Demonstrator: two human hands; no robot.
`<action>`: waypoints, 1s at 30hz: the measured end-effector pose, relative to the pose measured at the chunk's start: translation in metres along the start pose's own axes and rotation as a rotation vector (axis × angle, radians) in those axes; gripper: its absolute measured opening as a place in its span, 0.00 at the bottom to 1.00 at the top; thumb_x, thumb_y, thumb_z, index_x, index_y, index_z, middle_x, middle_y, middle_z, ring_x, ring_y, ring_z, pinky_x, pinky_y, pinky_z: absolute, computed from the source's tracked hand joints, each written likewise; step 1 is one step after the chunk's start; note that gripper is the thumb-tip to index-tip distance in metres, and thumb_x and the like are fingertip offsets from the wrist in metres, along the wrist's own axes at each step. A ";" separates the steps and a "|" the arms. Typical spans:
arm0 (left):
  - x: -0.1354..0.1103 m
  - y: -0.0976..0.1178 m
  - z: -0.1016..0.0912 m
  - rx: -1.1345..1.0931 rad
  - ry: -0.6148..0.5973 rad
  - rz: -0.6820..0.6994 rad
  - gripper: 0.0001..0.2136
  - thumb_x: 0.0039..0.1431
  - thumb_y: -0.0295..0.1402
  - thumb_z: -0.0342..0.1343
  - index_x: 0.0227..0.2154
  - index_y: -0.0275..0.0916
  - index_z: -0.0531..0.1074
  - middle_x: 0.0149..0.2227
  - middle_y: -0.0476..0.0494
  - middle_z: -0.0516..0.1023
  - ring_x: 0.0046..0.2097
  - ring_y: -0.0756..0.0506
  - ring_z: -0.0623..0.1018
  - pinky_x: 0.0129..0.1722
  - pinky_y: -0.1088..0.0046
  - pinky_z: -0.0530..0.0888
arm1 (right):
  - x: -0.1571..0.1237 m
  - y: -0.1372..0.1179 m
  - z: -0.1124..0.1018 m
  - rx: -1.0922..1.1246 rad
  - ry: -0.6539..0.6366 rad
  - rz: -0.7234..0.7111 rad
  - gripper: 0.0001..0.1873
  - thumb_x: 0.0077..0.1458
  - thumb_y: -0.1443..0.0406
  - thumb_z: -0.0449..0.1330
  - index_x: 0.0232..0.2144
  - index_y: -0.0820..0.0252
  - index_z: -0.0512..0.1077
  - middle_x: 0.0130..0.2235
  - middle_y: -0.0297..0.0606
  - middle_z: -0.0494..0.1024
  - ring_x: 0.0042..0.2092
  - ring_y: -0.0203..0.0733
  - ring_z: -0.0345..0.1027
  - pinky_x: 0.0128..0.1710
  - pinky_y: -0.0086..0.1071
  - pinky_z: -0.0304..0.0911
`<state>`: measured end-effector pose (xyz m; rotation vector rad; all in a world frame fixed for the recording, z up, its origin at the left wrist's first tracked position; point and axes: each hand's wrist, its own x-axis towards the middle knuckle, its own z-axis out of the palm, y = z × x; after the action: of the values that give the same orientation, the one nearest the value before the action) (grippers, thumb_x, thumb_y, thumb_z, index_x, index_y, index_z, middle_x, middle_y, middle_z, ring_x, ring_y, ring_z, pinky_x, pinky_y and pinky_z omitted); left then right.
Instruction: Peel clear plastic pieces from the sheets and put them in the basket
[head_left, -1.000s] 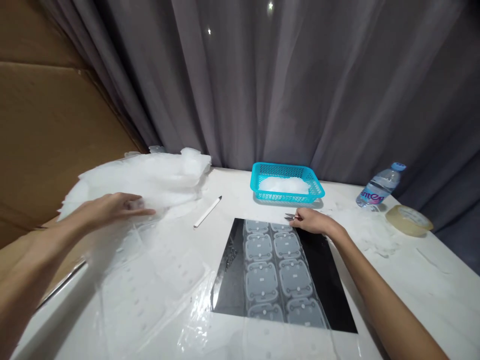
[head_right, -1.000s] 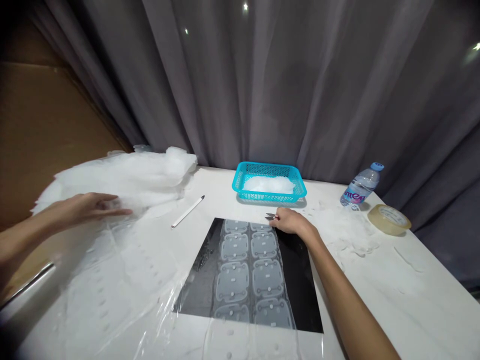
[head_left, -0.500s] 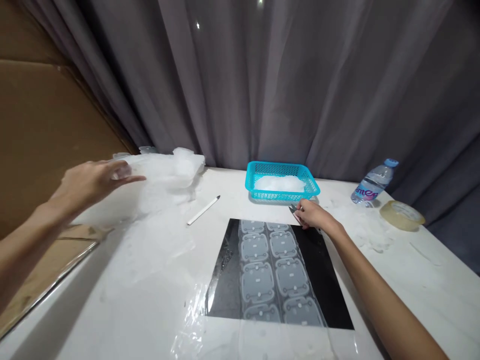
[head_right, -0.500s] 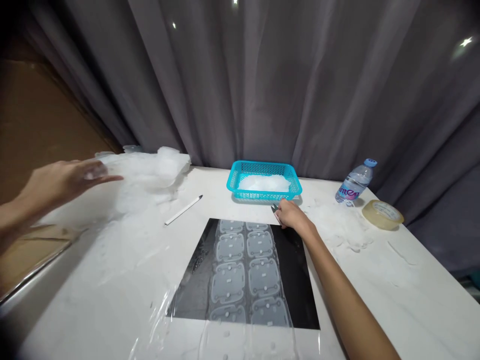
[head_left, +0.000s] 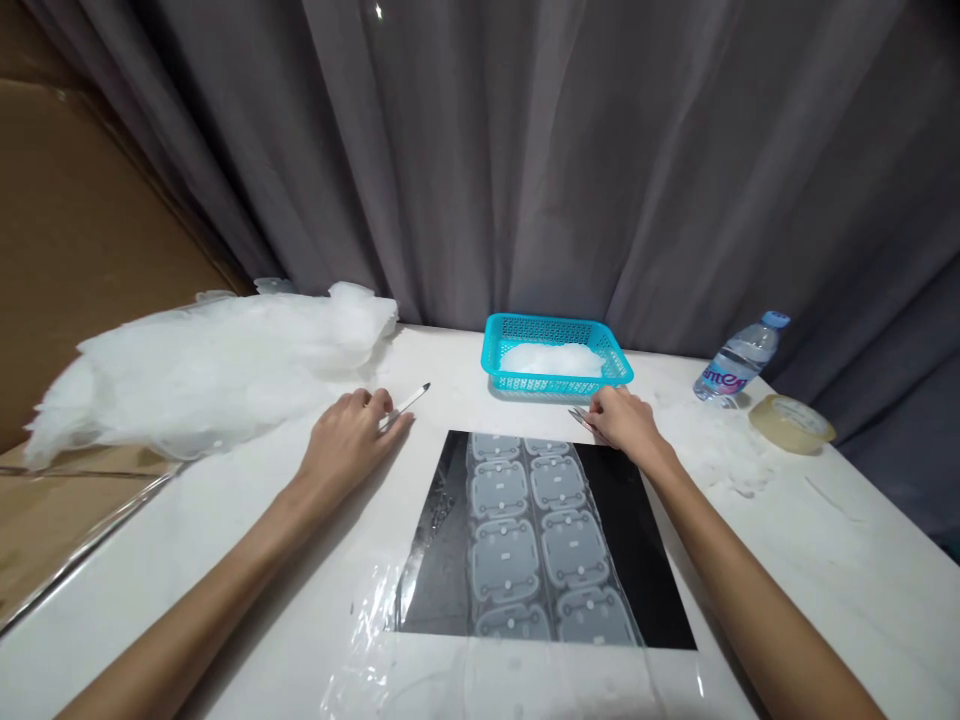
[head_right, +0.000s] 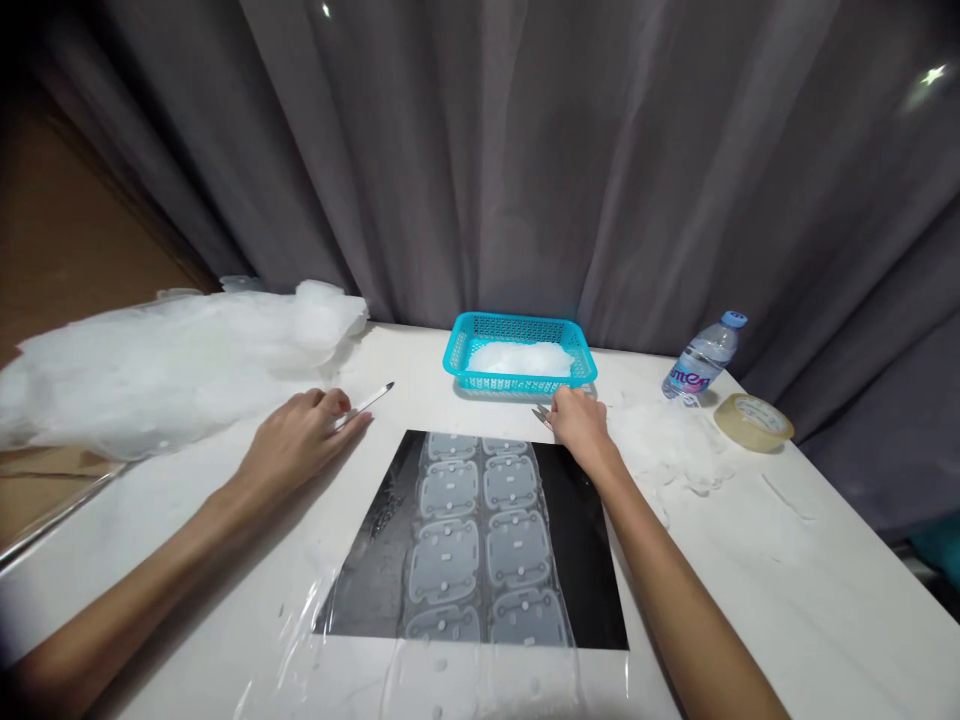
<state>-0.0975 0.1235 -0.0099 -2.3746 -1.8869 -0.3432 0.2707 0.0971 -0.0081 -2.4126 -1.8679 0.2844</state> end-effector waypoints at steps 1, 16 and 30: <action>-0.001 0.001 0.002 -0.025 -0.014 -0.034 0.16 0.67 0.47 0.47 0.40 0.39 0.69 0.38 0.37 0.74 0.41 0.35 0.77 0.40 0.62 0.70 | 0.001 0.001 0.001 -0.007 0.015 0.003 0.07 0.63 0.63 0.61 0.40 0.57 0.78 0.48 0.47 0.81 0.51 0.54 0.75 0.43 0.37 0.62; -0.003 -0.012 0.005 -0.239 -0.047 -0.069 0.12 0.66 0.45 0.45 0.30 0.45 0.55 0.32 0.43 0.71 0.31 0.40 0.71 0.32 0.66 0.61 | -0.004 -0.010 0.000 -0.002 0.096 -0.017 0.09 0.63 0.68 0.59 0.42 0.61 0.79 0.50 0.53 0.81 0.53 0.56 0.75 0.47 0.39 0.63; -0.017 0.019 -0.004 -0.563 -0.051 -0.062 0.17 0.68 0.50 0.49 0.34 0.41 0.71 0.26 0.51 0.76 0.29 0.46 0.73 0.33 0.72 0.66 | 0.012 -0.008 0.017 0.244 -0.201 -0.175 0.21 0.67 0.57 0.63 0.57 0.60 0.71 0.57 0.43 0.75 0.53 0.50 0.74 0.51 0.48 0.74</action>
<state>-0.0837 0.1020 -0.0088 -2.6689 -2.1081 -0.9382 0.2631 0.1098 -0.0250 -2.1138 -1.9735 0.7184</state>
